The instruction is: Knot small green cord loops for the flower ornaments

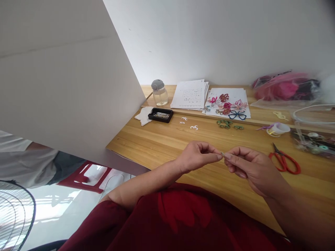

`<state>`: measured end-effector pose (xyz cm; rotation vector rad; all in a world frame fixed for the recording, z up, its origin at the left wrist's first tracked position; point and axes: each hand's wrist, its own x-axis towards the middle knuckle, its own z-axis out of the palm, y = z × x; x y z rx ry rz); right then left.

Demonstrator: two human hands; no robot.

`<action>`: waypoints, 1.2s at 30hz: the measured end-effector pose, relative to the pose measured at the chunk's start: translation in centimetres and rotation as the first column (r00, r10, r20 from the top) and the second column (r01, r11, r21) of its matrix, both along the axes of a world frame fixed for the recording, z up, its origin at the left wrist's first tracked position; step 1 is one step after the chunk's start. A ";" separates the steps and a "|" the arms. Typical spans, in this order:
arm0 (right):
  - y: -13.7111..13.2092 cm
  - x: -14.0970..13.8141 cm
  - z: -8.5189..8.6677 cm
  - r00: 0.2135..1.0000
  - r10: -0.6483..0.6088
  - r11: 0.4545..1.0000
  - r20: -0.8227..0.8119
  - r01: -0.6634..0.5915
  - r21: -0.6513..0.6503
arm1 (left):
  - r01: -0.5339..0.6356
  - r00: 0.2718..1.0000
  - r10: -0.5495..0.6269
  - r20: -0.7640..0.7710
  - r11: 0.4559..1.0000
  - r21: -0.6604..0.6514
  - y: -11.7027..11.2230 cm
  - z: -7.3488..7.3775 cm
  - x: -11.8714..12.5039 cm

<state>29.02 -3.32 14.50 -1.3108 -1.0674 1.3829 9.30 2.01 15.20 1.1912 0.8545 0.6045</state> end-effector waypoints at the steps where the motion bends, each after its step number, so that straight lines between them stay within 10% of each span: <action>1: -0.1 0.1 -0.1 1.000 0.006 1.000 -0.001 -0.006 0.001 | 0.004 1.000 -0.003 -0.014 1.000 0.012 0.0 -0.1 0.0; 10: -0.5 0.0 -0.4 0.998 -0.057 0.997 0.006 0.057 -0.051 | 0.029 0.999 -0.028 -0.024 0.999 0.020 0.7 -1.4 0.7; 14: 0.2 1.4 -0.7 0.948 0.044 0.979 0.317 -0.104 0.174 | -0.009 1.000 0.009 -0.001 0.999 -0.036 1.3 -1.4 0.6; 18: 1.3 2.9 -1.2 0.671 -0.273 0.692 0.689 -0.361 0.625 | -0.027 0.999 0.032 0.035 0.992 -0.124 1.6 -1.4 0.2; 22: 2.2 3.6 -1.3 0.529 -0.435 0.379 0.728 -0.626 0.681 | -0.015 1.000 0.019 0.020 0.982 -0.190 1.5 -1.5 0.2; 28: 2.2 4.8 -1.6 0.472 -0.441 0.276 0.764 -0.738 0.615 | -0.014 1.000 0.016 0.010 0.984 -0.176 1.2 -1.8 0.6; 32: 1.7 4.3 -1.6 0.515 -0.394 0.334 0.762 -0.692 0.640 | 0.003 0.999 0.001 0.039 0.993 -0.120 1.0 -2.4 0.9; 36: 1.1 2.5 -0.8 0.791 -0.004 0.879 0.612 -0.289 0.380 | 0.007 1.000 -0.006 -0.008 0.990 0.141 0.6 -2.7 1.2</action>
